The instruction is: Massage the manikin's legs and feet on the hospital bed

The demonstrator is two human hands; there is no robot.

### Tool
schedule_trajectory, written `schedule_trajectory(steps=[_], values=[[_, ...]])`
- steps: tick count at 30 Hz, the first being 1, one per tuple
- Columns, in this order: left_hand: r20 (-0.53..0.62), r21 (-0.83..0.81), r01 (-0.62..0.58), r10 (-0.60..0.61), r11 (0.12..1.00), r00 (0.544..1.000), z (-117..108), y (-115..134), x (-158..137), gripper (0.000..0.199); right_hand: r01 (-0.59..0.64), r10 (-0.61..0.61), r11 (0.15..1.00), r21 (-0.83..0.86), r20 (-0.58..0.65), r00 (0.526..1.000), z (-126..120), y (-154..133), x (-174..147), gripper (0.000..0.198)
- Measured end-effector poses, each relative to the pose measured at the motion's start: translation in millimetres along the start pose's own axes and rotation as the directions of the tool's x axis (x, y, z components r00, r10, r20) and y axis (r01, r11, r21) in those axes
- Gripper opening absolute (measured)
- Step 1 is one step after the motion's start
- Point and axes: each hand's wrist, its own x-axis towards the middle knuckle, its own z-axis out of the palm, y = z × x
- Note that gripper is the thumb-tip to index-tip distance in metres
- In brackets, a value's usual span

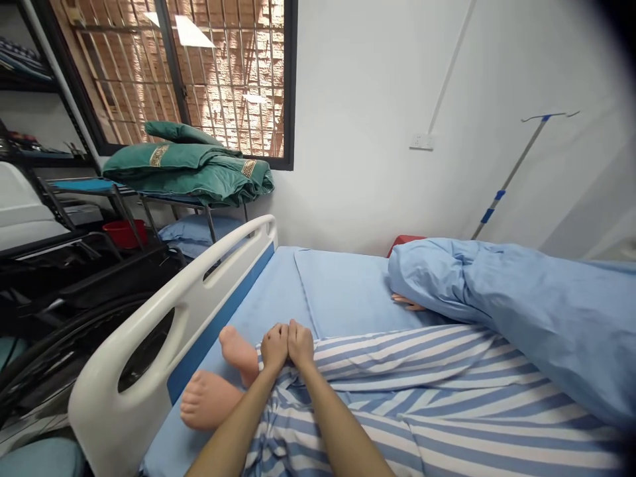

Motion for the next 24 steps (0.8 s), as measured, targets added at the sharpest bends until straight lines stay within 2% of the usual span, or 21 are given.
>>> schedule_trajectory(steps=[4, 9, 12, 13, 14, 16, 19, 21, 24], values=[[0.012, -0.305, 0.059, -0.059, 0.951, 0.998, -15, 11, 8, 0.027, -0.008, 0.01, 0.999, 0.049, -0.045, 0.999, 1, 1, 1, 0.056], [-0.034, -0.521, 0.061, -0.092, 0.851, 0.995, -43, 43, 24, 0.022, -0.018, 0.027, 0.993, 0.117, -0.077, 0.997, 1, 4, 3, 0.058], [-0.021, -0.683, 0.061, -0.103, 0.727, 0.994, -44, 61, 26, 0.023, -0.028, 0.043, 0.988, 0.151, -0.096, 0.994, 1, 5, 4, 0.058], [-0.017, -0.694, 0.057, -0.096, 0.718, 0.995, -40, 63, 24, 0.023, -0.029, 0.046, 0.985, 0.169, -0.1, 0.994, 1, 5, 5, 0.057], [-0.028, -0.68, 0.047, -0.09, 0.732, 0.996, -34, 63, 20, 0.024, -0.029, 0.049, 0.98, 0.195, -0.1, 0.994, 1, 6, 5, 0.057], [-0.087, -0.575, 0.028, -0.095, 0.818, 0.992, -19, 53, 11, 0.025, -0.034, 0.058, 0.965, 0.259, -0.087, 0.995, 3, 9, 6, 0.055], [-0.136, -0.274, 0.028, -0.068, 0.961, 0.988, 4, 29, -5, 0.028, -0.064, 0.094, 0.938, 0.341, -0.074, 0.993, 7, 15, 7, 0.052], [-0.105, -0.088, 0.019, -0.029, 0.996, 0.994, 14, 16, -12, 0.03, -0.073, 0.109, 0.923, 0.378, -0.075, 0.991, 8, 18, 8, 0.051], [-0.059, 0.086, 0.005, 0.0, 0.996, 0.998, 19, 8, -15, 0.035, -0.068, 0.099, 0.912, 0.405, -0.057, 0.993, 8, 19, 10, 0.05]])
